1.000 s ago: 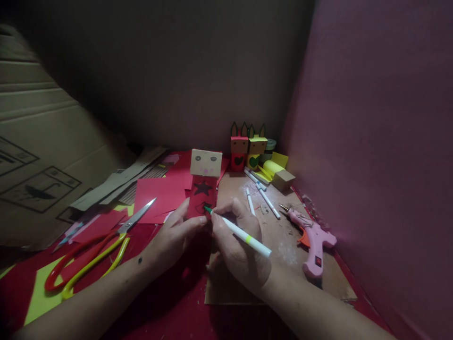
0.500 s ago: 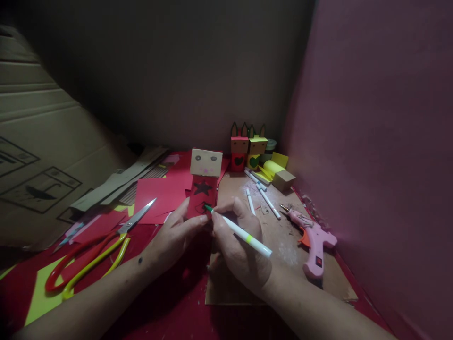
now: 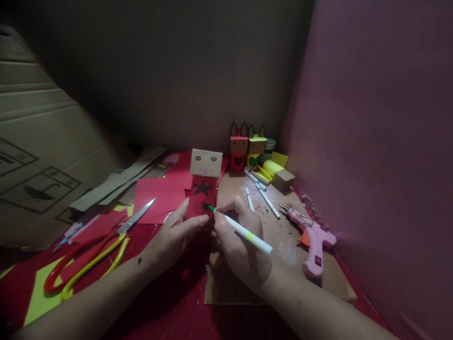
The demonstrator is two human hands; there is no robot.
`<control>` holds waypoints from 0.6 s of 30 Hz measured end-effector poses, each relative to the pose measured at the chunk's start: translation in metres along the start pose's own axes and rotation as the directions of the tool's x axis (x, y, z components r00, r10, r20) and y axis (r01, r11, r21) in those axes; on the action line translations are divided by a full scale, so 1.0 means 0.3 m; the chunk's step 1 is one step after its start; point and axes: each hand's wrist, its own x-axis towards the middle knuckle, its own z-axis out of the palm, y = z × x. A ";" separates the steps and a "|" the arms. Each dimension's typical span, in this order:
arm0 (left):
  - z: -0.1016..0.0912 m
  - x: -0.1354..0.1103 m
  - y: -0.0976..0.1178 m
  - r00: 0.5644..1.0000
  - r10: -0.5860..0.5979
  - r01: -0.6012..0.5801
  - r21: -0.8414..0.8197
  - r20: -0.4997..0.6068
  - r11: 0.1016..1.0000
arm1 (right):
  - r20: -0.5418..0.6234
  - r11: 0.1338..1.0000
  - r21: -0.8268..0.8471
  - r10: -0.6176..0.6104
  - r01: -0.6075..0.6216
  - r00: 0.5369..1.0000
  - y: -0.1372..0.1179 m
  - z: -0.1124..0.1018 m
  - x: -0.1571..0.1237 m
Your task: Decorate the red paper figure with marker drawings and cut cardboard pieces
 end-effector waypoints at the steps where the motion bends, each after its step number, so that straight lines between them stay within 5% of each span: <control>1: 0.000 0.000 0.000 1.000 -0.004 0.004 0.003 0.002 1.000 | -0.002 1.000 0.002 -0.001 0.001 1.000 0.001 0.000 0.000; 18: 0.009 -0.005 0.010 1.000 0.004 -0.004 -0.008 -0.015 1.000 | 0.017 0.999 -0.013 -0.040 0.041 0.999 0.010 -0.003 -0.009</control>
